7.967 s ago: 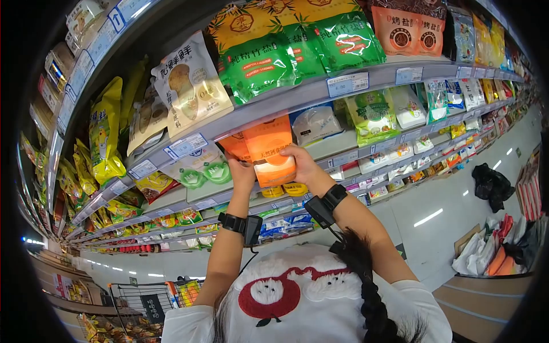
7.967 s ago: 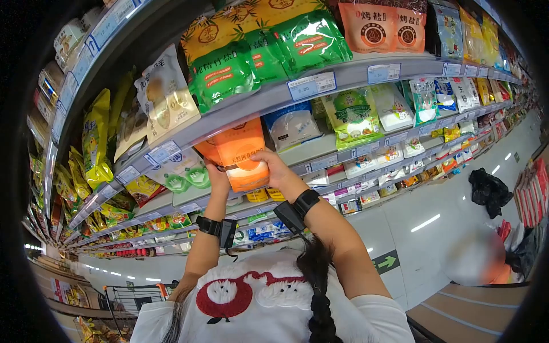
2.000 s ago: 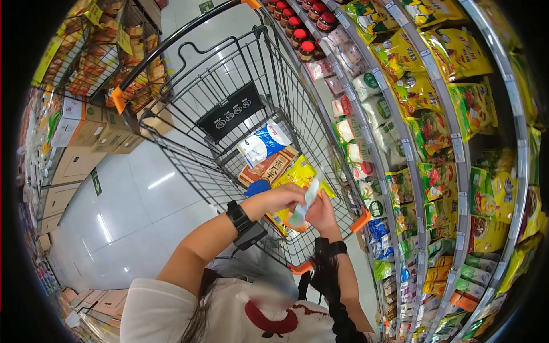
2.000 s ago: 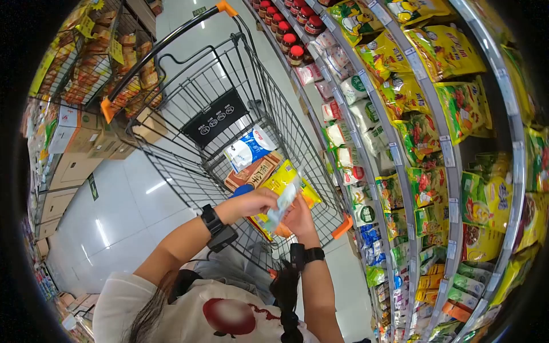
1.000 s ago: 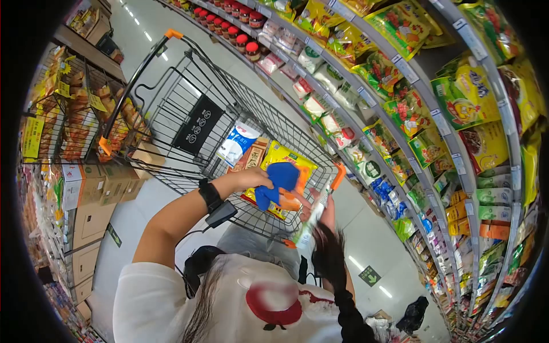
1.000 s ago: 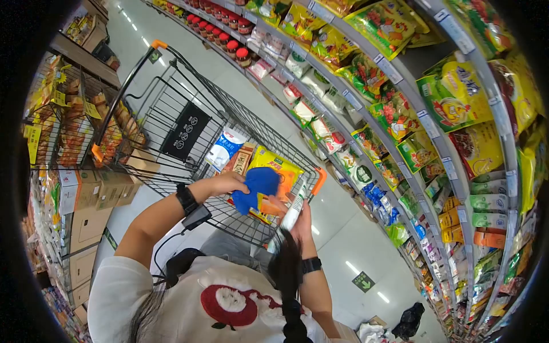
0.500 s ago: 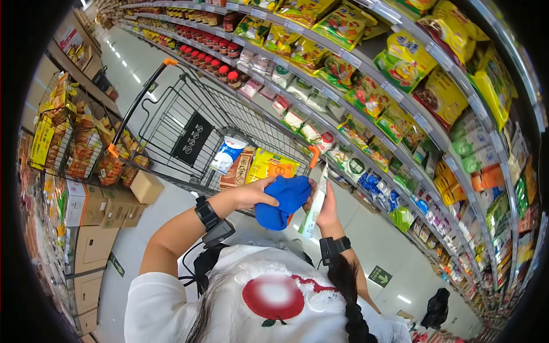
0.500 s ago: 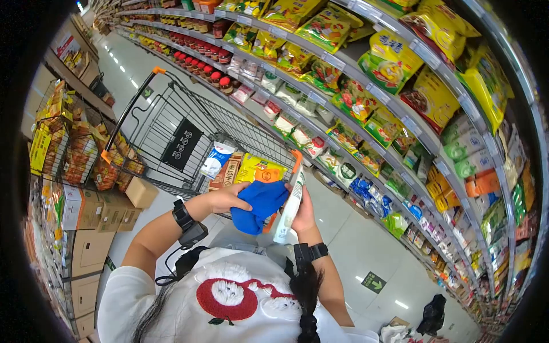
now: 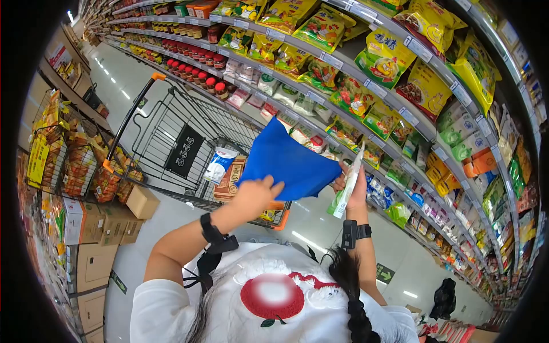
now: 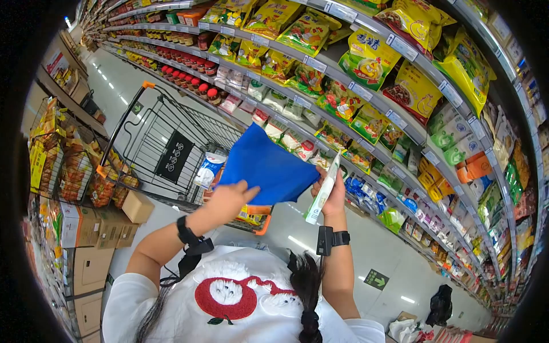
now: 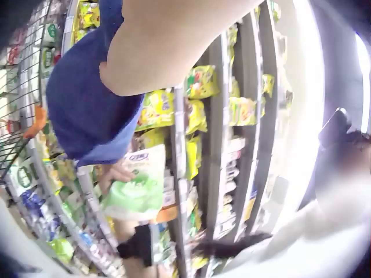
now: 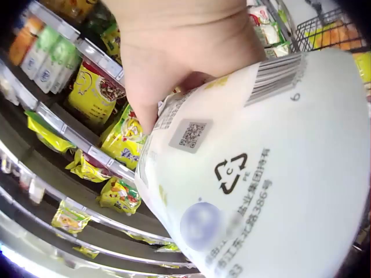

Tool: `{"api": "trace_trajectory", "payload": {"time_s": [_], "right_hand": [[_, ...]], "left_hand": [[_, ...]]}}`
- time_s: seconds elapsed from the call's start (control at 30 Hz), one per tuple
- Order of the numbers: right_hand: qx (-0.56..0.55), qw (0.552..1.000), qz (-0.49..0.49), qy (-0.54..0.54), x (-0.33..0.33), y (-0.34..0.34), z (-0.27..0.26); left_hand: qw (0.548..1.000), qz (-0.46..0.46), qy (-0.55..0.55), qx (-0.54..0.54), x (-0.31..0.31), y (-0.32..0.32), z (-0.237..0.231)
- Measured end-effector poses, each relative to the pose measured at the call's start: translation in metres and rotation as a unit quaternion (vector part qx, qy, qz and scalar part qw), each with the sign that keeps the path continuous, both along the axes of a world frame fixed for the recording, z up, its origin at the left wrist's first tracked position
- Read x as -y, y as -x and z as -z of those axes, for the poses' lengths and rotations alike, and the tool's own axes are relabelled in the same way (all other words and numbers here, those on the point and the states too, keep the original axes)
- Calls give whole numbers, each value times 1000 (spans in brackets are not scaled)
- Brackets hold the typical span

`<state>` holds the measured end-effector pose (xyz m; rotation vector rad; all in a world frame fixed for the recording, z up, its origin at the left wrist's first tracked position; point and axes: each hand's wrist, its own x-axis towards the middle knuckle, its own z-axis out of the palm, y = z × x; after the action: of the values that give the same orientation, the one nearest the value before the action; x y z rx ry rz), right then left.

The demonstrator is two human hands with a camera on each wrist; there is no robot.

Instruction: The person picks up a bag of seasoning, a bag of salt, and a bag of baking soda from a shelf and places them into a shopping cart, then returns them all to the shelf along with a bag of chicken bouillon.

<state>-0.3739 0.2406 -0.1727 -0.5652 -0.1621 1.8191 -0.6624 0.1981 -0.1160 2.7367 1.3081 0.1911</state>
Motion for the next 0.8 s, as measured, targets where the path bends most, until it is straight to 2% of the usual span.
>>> {"api": "trace_trajectory", "payload": {"time_s": [0.07,0.13,0.17,0.2,0.23,0.27,0.3,0.37,0.47,0.5,0.57,0.6,0.63,0.7,0.73,0.8], "right_hand": [[9,998,-46,32,8,-11,35],[59,994,-1,90,20,-13,71],[75,990,22,121,26,-10,84],[49,986,30,156,33,-9,99],[44,982,28,184,41,-12,121],[55,975,43,212,49,-11,127],[65,967,58,239,56,-10,135],[44,966,86,241,72,-13,154],[19,961,120,249,90,-13,158],[17,959,126,254,97,-12,155],[4,956,146,253,111,-14,156],[-19,957,158,244,118,-14,154],[-42,957,169,234,125,-15,151],[-42,956,212,201,135,-17,135],[-30,956,221,189,138,-23,121],[7,959,241,152,143,-40,81]], "left_hand": [[998,28,49,-17,8,-9,34],[970,86,215,-78,9,-15,71],[968,95,219,-80,10,-13,97],[948,134,286,-46,10,-10,124],[921,172,350,-13,8,-9,138],[900,179,397,-31,1,-10,117],[898,188,397,-34,-4,-8,122],[894,258,353,102,-15,1,142],[885,256,375,103,-37,-1,165],[880,270,379,97,-45,-11,153],[911,148,386,-17,-58,-35,130],[921,141,362,-18,-62,-44,126],[918,157,362,-23,-67,-54,121],[923,167,311,-157,-71,-75,113],[917,180,298,-192,-72,-82,128],[913,219,298,-172,-63,-111,103]]}}
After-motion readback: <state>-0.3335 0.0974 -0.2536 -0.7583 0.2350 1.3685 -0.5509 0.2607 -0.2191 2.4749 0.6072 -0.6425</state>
